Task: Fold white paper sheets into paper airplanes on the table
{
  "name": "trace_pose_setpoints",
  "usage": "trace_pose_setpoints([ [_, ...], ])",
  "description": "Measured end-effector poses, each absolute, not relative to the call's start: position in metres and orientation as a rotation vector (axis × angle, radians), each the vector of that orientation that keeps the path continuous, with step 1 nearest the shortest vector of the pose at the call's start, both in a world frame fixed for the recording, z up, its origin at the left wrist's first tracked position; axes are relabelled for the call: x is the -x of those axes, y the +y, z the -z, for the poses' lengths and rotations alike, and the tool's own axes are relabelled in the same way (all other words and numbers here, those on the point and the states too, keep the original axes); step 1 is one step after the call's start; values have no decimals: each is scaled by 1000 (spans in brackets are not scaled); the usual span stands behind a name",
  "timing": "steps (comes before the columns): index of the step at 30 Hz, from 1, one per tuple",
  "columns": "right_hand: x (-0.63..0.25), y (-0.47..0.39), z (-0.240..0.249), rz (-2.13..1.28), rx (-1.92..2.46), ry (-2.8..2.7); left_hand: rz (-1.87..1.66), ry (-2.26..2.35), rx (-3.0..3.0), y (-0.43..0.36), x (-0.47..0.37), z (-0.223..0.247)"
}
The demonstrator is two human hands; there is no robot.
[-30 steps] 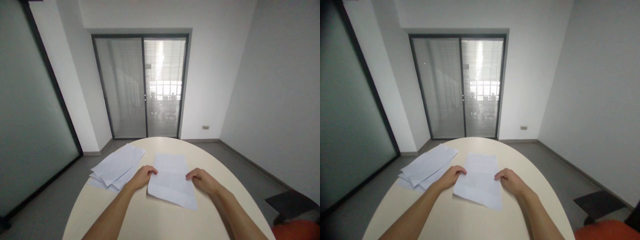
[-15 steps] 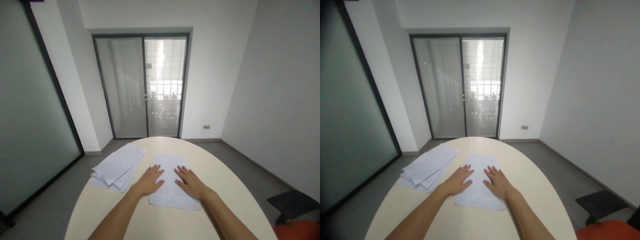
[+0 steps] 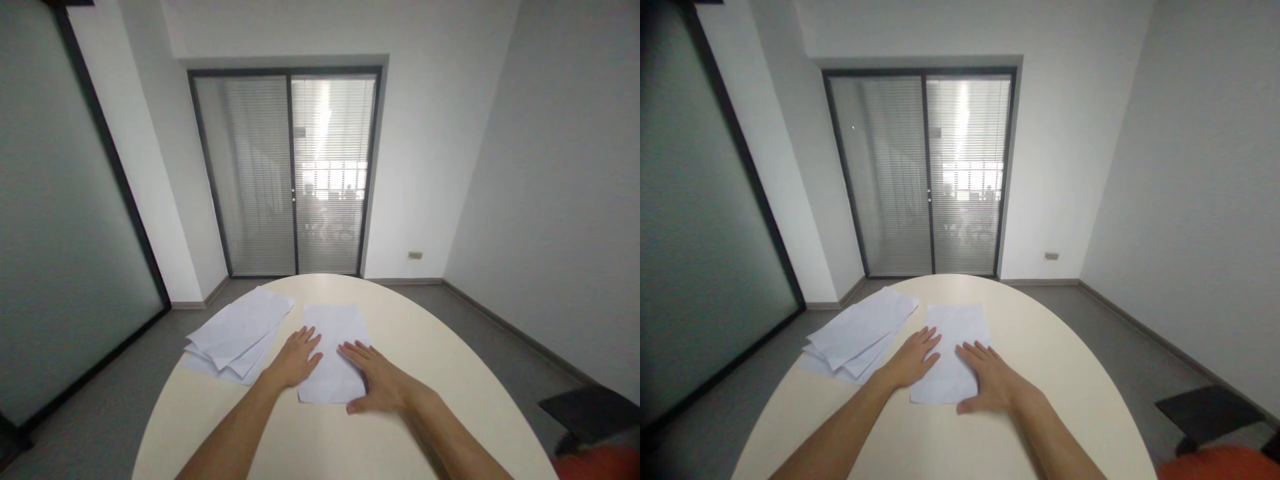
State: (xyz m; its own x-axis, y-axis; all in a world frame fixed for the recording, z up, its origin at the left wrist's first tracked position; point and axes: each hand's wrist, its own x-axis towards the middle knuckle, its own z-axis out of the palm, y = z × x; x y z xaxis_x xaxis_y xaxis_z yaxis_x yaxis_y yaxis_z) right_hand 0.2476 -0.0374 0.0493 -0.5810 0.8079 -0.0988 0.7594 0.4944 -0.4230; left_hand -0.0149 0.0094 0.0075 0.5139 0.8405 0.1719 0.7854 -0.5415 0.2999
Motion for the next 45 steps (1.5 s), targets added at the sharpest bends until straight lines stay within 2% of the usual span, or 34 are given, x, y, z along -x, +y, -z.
trace_pose_setpoints([
  [10, -259, -31, -53, -615, 1368, -2537, -659, 942, -2343, 4, 28, -25],
  [17, -276, -21, -47, -637, 1420, -2421, -645, 818, -2473, -2, 27, -33],
  [24, -282, -19, -46, -660, 1399, -2375, -629, 936, -2512, -7, 14, -29],
  [29, -288, -20, -53, -804, 1425, -2297, -698, 991, -2431, -3, 9, -24],
  [33, -300, -25, -62, -884, 1430, -2204, -686, 1224, -2357, 1, 8, -21],
  [40, -302, -30, -67, -791, 1282, -2155, -847, 1446, -2160, 11, 9, -15],
  [45, -299, -21, -57, -703, 1384, -2120, -958, 1461, -2097, 14, 9, -11],
])
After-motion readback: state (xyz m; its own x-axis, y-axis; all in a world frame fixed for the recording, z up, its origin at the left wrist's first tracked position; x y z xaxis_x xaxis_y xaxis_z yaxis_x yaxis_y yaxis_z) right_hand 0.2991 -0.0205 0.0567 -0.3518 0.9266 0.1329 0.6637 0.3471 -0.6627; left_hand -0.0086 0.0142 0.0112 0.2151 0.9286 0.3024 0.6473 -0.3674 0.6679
